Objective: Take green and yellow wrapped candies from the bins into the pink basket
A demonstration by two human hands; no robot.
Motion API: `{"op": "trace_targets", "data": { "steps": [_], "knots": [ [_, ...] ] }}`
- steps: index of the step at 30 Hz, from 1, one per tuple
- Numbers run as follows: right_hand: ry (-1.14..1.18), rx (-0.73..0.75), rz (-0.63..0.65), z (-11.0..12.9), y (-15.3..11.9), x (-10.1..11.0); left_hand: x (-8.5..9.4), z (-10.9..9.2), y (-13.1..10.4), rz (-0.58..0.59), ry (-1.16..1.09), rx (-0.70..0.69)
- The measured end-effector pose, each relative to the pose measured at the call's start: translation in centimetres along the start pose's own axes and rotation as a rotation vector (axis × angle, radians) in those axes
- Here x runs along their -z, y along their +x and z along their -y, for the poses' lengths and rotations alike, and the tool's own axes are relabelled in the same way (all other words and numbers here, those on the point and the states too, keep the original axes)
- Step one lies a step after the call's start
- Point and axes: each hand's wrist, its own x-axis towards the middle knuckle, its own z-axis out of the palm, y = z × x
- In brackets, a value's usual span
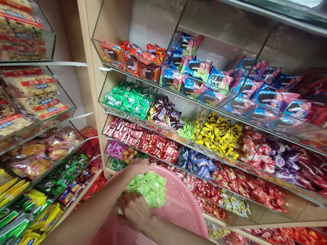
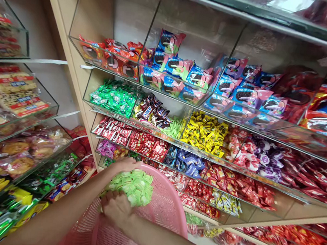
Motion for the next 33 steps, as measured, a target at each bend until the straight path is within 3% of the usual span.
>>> {"op": "trace_targets", "data": {
  "steps": [8,14,18,21,24,29,33],
  "knots": [
    [-0.01,-0.064,0.014,-2.4,-0.3,1.7,-0.2,0.4,0.0,0.002,0.012,0.0],
    [0.05,0.221,-0.062,-1.6,0.0,0.5,0.0,0.3,-0.4,0.012,-0.013,-0.01],
    [0.038,0.251,-0.087,-1.2,0.5,0.3,0.0,0.6,-0.4,0.0,-0.016,-0.027],
    [0.055,0.287,-0.096,-1.3,1.0,2.1,0.2,1.0,-0.5,-0.003,-0.033,-0.026],
    [0.063,0.233,-0.134,-2.0,1.3,5.5,0.8,1.3,-0.7,-0.009,-0.05,-0.068],
    [0.111,-0.079,-0.296,-3.8,0.4,11.1,2.0,0.9,-0.7,0.001,-0.101,-0.145],
    [0.175,-0.307,-0.426,-5.0,-1.8,13.2,2.2,-0.3,-0.2,0.058,-0.101,-0.255]
  ]
}}
